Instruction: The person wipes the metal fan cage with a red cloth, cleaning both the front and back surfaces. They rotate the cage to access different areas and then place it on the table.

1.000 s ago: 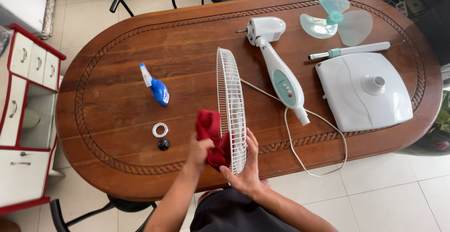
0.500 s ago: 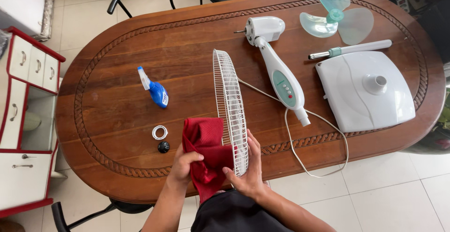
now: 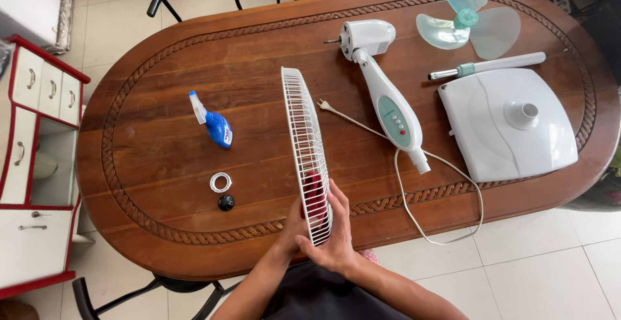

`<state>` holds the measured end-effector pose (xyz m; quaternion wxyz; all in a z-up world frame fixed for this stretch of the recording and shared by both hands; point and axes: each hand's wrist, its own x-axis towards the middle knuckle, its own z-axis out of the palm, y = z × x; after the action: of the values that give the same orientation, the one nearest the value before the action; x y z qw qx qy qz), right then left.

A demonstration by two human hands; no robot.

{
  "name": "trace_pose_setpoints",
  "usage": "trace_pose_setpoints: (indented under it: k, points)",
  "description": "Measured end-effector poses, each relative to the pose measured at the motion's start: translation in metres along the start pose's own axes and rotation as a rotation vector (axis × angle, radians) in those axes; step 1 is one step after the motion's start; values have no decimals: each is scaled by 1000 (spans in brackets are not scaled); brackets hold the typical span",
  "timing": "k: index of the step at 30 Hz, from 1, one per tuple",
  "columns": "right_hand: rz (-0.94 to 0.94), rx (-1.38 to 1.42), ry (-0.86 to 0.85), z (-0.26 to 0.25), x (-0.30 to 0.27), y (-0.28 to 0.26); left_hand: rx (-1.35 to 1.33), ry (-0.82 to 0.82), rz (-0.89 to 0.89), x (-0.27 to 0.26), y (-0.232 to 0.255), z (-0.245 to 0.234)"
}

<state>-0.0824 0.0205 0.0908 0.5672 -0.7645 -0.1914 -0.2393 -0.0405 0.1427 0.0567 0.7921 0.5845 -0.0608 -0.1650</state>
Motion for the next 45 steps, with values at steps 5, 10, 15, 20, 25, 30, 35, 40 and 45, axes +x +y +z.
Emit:
trace_pose_setpoints:
  k: [5, 10, 15, 20, 25, 30, 35, 40, 45]
  points:
    - [27, 19, 55, -2, 9, 3, -138, -78, -109, -19, 19, 7]
    - [52, 97, 39, -6, 10, 3, -128, -135, -291, -26, 42, -30]
    - [22, 92, 39, -2, 12, 3, -353, 199, -199, 6, 35, -41]
    - [22, 107, 18, 4, 4, 2, -110, 110, -99, 26, -9, 0]
    - [-6, 168, 52, -1, 10, 8, -181, 41, -294, 5, -8, -1]
    - [16, 101, 104, -3, 6, 11, -116, -183, -373, -30, 2, -10]
    - [41, 117, 71, -3, 11, 9, -182, -178, -496, -38, 39, -38]
    - [35, 158, 18, -2, 4, 8, -387, 105, -278, -12, 51, -53]
    - [33, 172, 24, 0, 4, 8, -291, 202, -115, 25, 31, -32]
